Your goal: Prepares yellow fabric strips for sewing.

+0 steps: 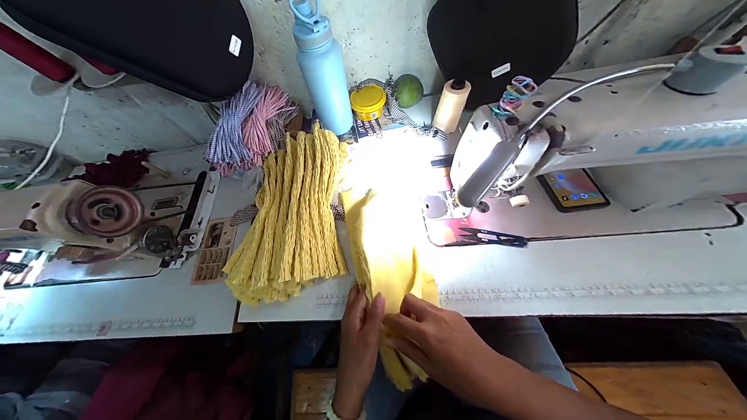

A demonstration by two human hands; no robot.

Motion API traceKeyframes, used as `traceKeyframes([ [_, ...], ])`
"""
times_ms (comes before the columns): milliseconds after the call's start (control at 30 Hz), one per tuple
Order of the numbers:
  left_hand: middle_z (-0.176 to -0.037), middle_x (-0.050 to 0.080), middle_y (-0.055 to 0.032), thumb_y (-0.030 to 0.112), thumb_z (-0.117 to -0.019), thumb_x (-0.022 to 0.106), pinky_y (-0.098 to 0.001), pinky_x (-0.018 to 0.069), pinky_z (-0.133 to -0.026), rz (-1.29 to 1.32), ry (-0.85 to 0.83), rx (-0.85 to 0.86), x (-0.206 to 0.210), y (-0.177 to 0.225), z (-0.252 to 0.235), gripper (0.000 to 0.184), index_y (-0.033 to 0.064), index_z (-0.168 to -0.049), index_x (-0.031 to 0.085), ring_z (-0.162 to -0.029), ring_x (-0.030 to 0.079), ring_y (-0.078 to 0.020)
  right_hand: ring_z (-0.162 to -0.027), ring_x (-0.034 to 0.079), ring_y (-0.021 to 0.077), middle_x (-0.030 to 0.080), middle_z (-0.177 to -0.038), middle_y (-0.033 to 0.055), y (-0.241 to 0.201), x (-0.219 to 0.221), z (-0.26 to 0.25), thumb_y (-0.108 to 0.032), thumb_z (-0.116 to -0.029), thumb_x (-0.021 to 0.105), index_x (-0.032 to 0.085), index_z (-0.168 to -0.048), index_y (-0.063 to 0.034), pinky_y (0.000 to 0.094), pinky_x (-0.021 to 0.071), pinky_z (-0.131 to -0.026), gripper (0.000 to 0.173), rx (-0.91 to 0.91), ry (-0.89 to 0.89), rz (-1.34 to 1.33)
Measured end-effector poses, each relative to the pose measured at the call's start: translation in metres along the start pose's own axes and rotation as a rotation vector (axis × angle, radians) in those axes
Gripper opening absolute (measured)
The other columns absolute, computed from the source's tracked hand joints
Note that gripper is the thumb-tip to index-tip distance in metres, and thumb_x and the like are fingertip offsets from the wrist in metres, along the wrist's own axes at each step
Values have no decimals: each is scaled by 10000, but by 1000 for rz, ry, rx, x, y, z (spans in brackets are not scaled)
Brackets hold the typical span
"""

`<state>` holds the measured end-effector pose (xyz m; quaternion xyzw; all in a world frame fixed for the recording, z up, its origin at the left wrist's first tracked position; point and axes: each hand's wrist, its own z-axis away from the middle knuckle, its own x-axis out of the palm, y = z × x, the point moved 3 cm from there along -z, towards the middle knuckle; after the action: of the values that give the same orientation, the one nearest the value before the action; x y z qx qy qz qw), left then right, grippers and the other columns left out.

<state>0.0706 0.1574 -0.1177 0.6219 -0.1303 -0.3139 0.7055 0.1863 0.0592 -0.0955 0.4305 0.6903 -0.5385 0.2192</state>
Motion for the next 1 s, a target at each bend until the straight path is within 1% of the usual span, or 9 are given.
traceKeyframes([
  [67, -1364, 580, -177, 261, -994, 581, -262, 519, -983, -1, 24, 0, 2, -1, -2, 364, -44, -1155, 698, -1197, 602, -125, -615, 648, 220, 624, -811, 100, 5, 1, 1, -364, -948, 636, 770, -1000, -138, 340, 537, -474, 268, 46, -2, 23],
  [200, -1367, 578, -182, 237, -965, 634, -263, 541, -960, 28, 10, 2, 1, -5, -2, 348, -41, -1165, 693, -1188, 615, -135, -621, 653, 235, 626, -795, 101, 22, -9, 9, -364, -933, 653, 727, -887, -87, 361, 542, -479, 291, 131, 36, 84],
  [300, -1400, 559, -183, 232, -928, 680, -265, 551, -958, 42, -12, -7, -1, -5, -2, 396, -40, -1214, 674, -1204, 616, -142, -621, 659, 275, 618, -778, 126, 35, -17, 19, -272, -868, 711, 712, -822, -55, 387, 538, -469, 222, 171, 44, 193],
  [400, -1406, 554, -191, 205, -956, 630, -269, 541, -977, 34, -10, 0, -1, -5, -2, 378, -49, -1234, 663, -1219, 608, -148, -686, 651, 225, 621, -806, 89, 41, -25, 24, -281, -886, 666, 699, -796, -91, 322, 541, -522, 213, 137, 75, 181],
  [500, -1407, 551, -202, 165, -994, 571, -274, 524, -1005, 8, 8, 3, 0, -4, -3, 335, -49, -1235, 663, -1234, 598, -152, -796, 667, 217, 670, -899, 80, 39, -26, 19, -294, -928, 635, 732, -895, -106, 290, 566, -624, 214, 114, 130, 146],
  [633, -1438, 510, -233, 203, -989, 586, -305, 519, -998, -125, 46, 34, 4, 3, 2, 360, -60, -1221, 667, -1264, 570, -197, -936, 702, 311, 716, -1102, 139, 39, -20, -1, -206, -948, 634, 722, -1117, -46, 386, 601, -759, 250, 142, 114, 96],
  [733, -1495, 455, -253, 272, -959, 632, -328, 520, -1002, -308, 123, 142, 8, 5, 10, 403, -55, -1188, 688, -1309, 546, -242, -912, 697, 330, 714, -1055, 152, 38, -25, -17, -166, -957, 650, 697, -1144, -21, 422, 592, -772, 242, 211, 41, 0],
  [867, -1491, 475, -272, 266, -942, 643, -472, 494, -1037, -535, 195, 255, 2, 0, 14, 387, -60, -1142, 703, -1300, 549, -378, -890, 684, 308, 714, -988, 125, 29, -23, -30, -154, -959, 641, 698, -1135, -43, 415, 575, -776, 215, 155, -24, -118],
  [1000, -1356, 540, -288, 274, -907, 665, -479, 506, -940, -601, 292, 321, -3, 6, 22, 554, -57, -1348, 603, -1168, 567, -383, -958, 717, 310, 723, -1142, 142, 11, -5, -27, -168, -973, 635, 698, -1164, -44, 425, 599, -797, 236, 0, -59, -188],
])
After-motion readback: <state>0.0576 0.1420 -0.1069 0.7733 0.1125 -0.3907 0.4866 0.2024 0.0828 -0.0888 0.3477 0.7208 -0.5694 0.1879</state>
